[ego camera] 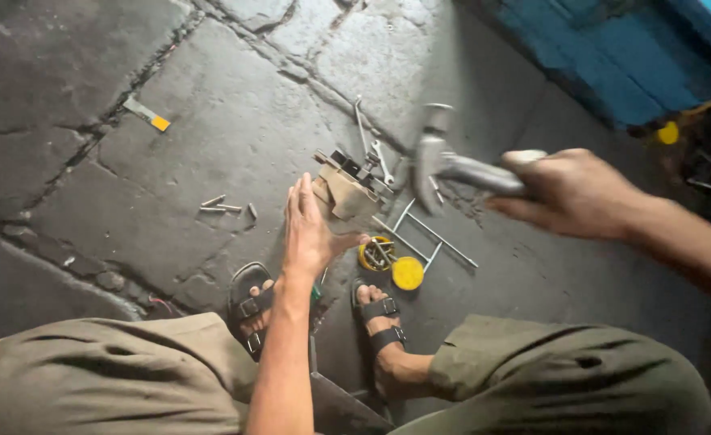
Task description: Disassembling and repairing an automotive alternator using various hand tools.
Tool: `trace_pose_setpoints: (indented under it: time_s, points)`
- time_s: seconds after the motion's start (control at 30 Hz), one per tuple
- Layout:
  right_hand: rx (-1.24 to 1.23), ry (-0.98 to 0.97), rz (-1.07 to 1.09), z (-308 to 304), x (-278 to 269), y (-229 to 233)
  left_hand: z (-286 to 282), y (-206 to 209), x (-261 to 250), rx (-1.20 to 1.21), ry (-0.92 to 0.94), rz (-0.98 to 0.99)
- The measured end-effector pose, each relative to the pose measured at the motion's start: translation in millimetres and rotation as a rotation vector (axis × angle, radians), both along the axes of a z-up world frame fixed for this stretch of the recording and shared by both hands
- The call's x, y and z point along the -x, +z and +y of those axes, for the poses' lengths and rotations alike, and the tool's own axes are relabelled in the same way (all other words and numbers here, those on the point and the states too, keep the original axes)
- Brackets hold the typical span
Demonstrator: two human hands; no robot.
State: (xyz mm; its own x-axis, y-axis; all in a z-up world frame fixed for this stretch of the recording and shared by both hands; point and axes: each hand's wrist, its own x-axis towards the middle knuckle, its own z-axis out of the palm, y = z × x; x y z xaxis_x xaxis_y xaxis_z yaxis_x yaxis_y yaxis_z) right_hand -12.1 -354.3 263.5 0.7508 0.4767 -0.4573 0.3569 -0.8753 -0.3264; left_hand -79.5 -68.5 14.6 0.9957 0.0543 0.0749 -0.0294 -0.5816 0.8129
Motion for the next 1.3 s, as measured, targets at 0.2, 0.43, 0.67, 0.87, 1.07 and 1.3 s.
trace_pose_setpoints:
  time_s: [0.2,0.43,0.67,0.87,1.07,1.3]
  points:
    - [-0.023,0.095,0.029,90.4,106.6,-82.2,2.2,-39.3,6.3,0.231,0.016,0.002]
    - [-0.127,0.116,0.040,110.1,148.6,-103.2,-6.1,-54.6,10.3,0.259,0.029,-0.196]
    - [0.158,-0.080,0.082,96.6,157.6,-94.9,-5.9,-29.8,13.2,0.283,0.058,-0.200]
    - [0.190,0.036,0.127,103.5,131.1,-104.2,-18.4,-56.5,18.5,0.264,0.079,-0.196]
    - [0.212,0.258,0.015,76.5,158.7,-117.1,-13.6,-30.0,12.6,0.210,0.072,-0.262]
    - [0.456,-0.121,0.127,95.0,109.9,-97.2,-11.0,-55.5,14.3,0.221,0.079,-0.241]
